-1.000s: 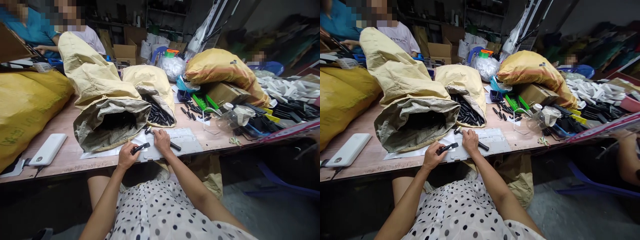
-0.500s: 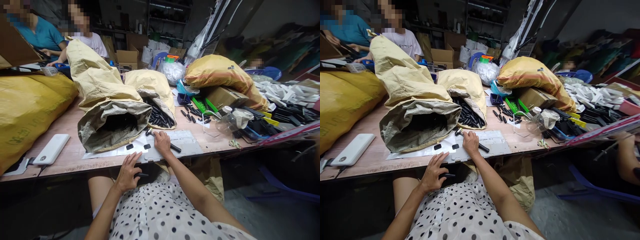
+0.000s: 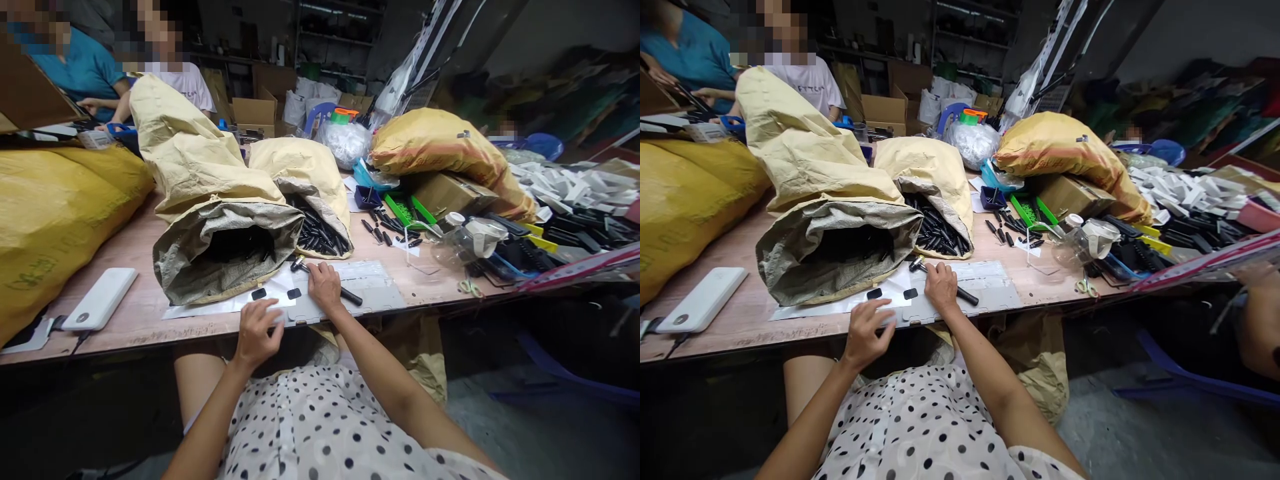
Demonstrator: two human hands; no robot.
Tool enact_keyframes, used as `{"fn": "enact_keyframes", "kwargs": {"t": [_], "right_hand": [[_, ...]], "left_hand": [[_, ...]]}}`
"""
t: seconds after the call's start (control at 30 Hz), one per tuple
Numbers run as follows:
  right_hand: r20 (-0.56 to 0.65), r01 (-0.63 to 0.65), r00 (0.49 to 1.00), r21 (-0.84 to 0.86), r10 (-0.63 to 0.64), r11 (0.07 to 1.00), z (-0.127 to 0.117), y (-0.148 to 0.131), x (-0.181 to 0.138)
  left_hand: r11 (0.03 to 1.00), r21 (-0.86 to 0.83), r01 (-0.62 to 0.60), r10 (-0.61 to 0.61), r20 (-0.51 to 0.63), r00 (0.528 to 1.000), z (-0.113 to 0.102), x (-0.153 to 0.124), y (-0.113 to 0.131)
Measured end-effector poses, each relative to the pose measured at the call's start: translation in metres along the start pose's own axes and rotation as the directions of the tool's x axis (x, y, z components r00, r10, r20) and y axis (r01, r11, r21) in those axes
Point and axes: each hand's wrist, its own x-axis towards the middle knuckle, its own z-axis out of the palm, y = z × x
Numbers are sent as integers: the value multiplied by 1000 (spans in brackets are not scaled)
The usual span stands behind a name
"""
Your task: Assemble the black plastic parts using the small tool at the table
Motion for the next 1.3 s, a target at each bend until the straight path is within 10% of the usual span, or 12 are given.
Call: {"fn": "enact_keyframes", "kwargs": {"t": [0.23,0.43,0.6,0.8,0.93,1.3], "right_hand": [[-8,10,1000,8,-10,1000,1,0,0],[-9,12,1000,11,-12,1000,0,-1,1],[-8,8,1000,4,-8,1000,0,-1,1],[8,-4,1000,9,4,1000,-2,-2,1],[13,-12,1000,5,12,1000,-3,-2,1],[37,-23,999,110,19,994,-12,2,0]], "left_hand": [[843,106,528,-518,-106,849,27,106,-74],[744,215,633,-653,28,757,44,135,-102],[760,177,626,-646,100,756,30,124,-97],[889,-33,456,-457,-81,886,3,79,-65],[941,-94,325,-327,-3,945,11,50,-44],[957,-64,282,-270,144,952,23,40,-46]]}}
